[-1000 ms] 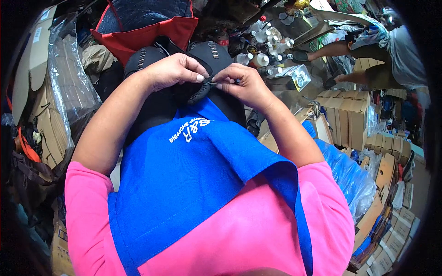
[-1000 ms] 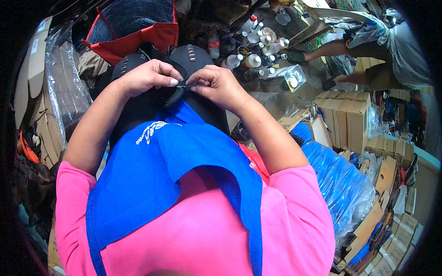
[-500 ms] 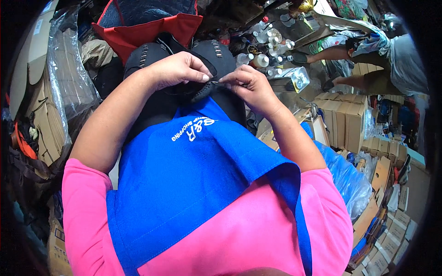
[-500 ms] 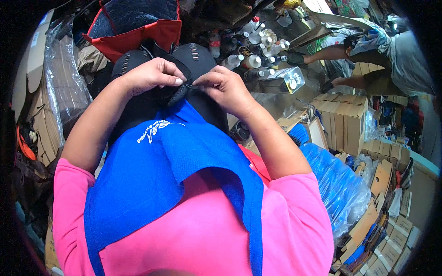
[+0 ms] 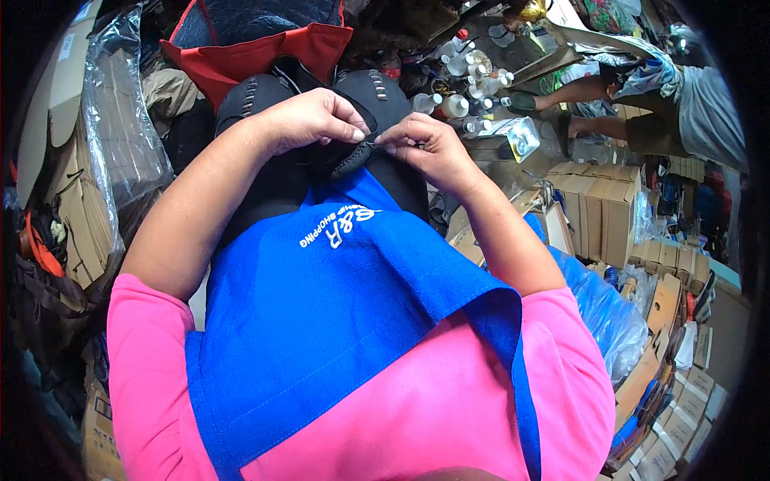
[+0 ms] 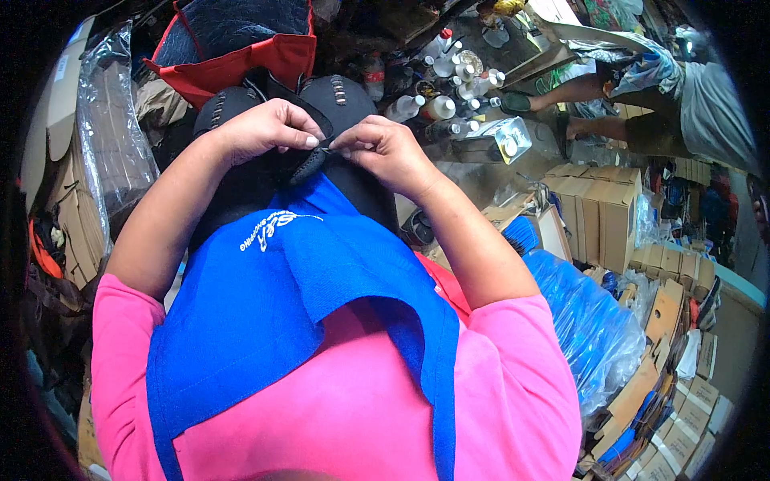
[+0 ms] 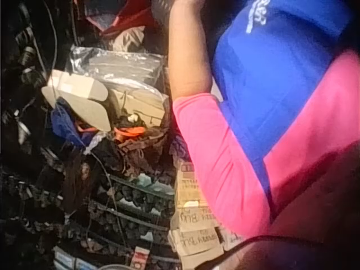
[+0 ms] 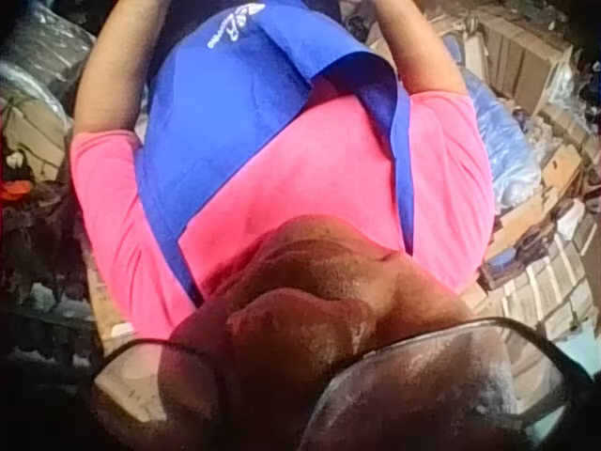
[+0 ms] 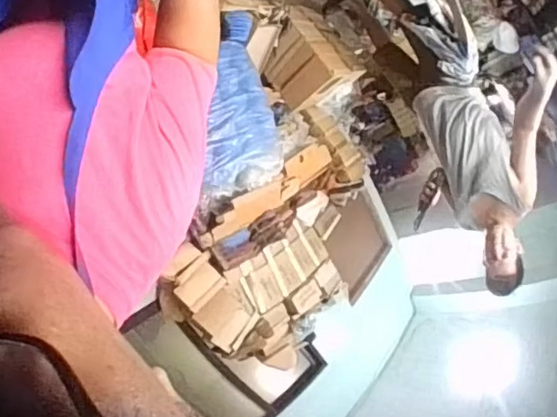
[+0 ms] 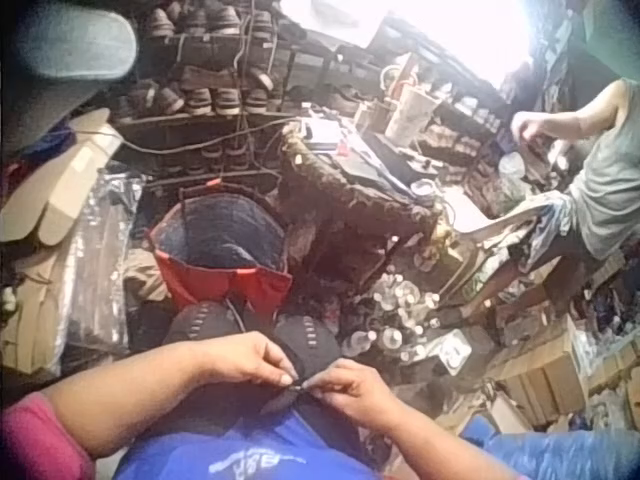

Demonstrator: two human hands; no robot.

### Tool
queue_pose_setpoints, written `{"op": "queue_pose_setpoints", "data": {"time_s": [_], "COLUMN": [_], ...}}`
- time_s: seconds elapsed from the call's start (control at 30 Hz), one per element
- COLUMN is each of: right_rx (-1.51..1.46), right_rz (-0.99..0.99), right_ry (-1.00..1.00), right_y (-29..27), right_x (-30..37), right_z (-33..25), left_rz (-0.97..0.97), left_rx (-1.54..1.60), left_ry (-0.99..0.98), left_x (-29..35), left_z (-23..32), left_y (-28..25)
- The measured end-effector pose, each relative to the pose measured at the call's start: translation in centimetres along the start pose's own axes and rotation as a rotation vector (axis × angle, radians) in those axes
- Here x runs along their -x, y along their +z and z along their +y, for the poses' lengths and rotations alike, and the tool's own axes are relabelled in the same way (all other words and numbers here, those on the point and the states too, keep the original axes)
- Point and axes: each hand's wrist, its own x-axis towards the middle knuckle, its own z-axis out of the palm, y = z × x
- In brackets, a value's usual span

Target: Stitching or threading a black shoe component by hand using a needle.

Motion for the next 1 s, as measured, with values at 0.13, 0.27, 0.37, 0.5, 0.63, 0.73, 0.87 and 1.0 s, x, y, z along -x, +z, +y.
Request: {"op": "queue_pose_setpoints", "data": {"time_s": [0.13, 0.27, 0.37, 0.5, 0.63, 0.73, 0.87, 1.0], "right_rx": [-0.091, -0.034, -0.055, -0.036, 0.021, 0.082, 0.218, 0.611], "right_rz": [-0.002, -0.007, -0.015, 0.003, -0.003, 0.04, 0.123, 0.06], "right_ry": [0.01, 0.017, 0.037, 0.019, 0.016, -0.052, -0.08, -0.172], "right_y": [0.0, -0.3, -0.2, -0.1, 0.1, 0.5, 1.1, 0.8], "right_x": [0.3, 0.3, 0.1, 0.1, -0.1, 0.0, 1.0, 1.1], "right_z": [0.6, 0.3, 0.3, 0.5, -0.2, -0.2, -1.0, -3.1], "left_rz": [0.007, 0.018, 0.012, 0.021, 0.017, 0.001, -0.075, -0.113], "left_rx": [-0.008, 0.001, 0.004, 0.0, -0.004, -0.008, -0.021, -0.075], "left_ry": [0.008, 0.016, 0.018, 0.002, 0.001, -0.003, 0.015, -0.011], "left_x": [0.0, 0.0, -0.1, -0.1, -0.2, -0.1, 0.2, 0.2], "left_z": [-0.2, -0.2, -0.2, -0.1, -0.2, -0.2, 0.1, 0.1], "left_y": [0.2, 0.2, 0.2, 0.3, 0.2, 0.0, -0.3, -0.6]}}
